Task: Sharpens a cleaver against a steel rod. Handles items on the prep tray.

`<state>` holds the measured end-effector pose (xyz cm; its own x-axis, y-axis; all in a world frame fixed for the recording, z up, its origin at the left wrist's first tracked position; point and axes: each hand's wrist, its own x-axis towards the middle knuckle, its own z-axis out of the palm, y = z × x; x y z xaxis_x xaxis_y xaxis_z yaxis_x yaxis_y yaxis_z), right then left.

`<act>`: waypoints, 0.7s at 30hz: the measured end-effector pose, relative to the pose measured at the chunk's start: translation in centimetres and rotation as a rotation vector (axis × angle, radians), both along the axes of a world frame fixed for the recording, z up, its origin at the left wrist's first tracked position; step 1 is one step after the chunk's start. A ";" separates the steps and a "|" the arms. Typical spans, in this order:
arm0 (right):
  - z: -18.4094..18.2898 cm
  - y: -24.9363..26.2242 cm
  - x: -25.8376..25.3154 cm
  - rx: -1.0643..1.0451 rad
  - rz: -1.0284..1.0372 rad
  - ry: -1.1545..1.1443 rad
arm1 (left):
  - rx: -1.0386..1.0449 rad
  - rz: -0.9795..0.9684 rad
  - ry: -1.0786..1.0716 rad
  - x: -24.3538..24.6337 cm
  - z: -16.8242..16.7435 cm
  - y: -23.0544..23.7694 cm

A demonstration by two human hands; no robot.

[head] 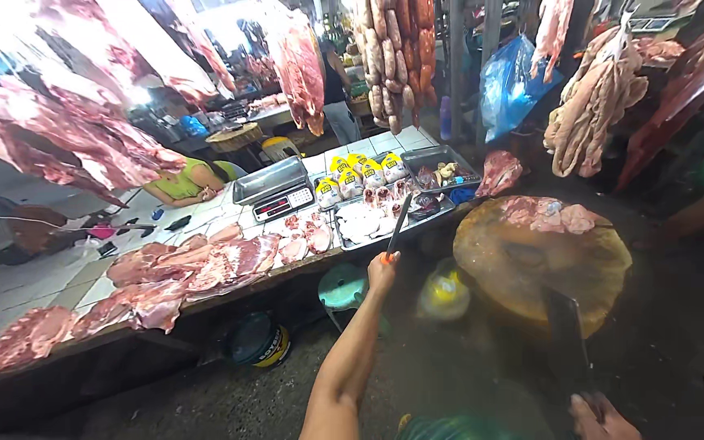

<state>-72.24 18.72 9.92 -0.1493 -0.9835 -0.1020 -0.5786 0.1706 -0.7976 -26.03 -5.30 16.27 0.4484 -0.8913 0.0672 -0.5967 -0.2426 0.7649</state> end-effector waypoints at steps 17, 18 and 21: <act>22.5 -12.1 21.2 -0.583 0.484 -0.173 | -0.423 -0.079 0.083 -1.3 0.9 -3.9; 23.7 -12.2 21.6 -0.639 0.475 -0.200 | -0.435 -0.076 0.085 -1.3 1.0 -4.1; 23.6 -12.6 22.4 -0.750 0.438 -0.232 | -0.460 -0.043 0.078 -1.0 1.0 -4.6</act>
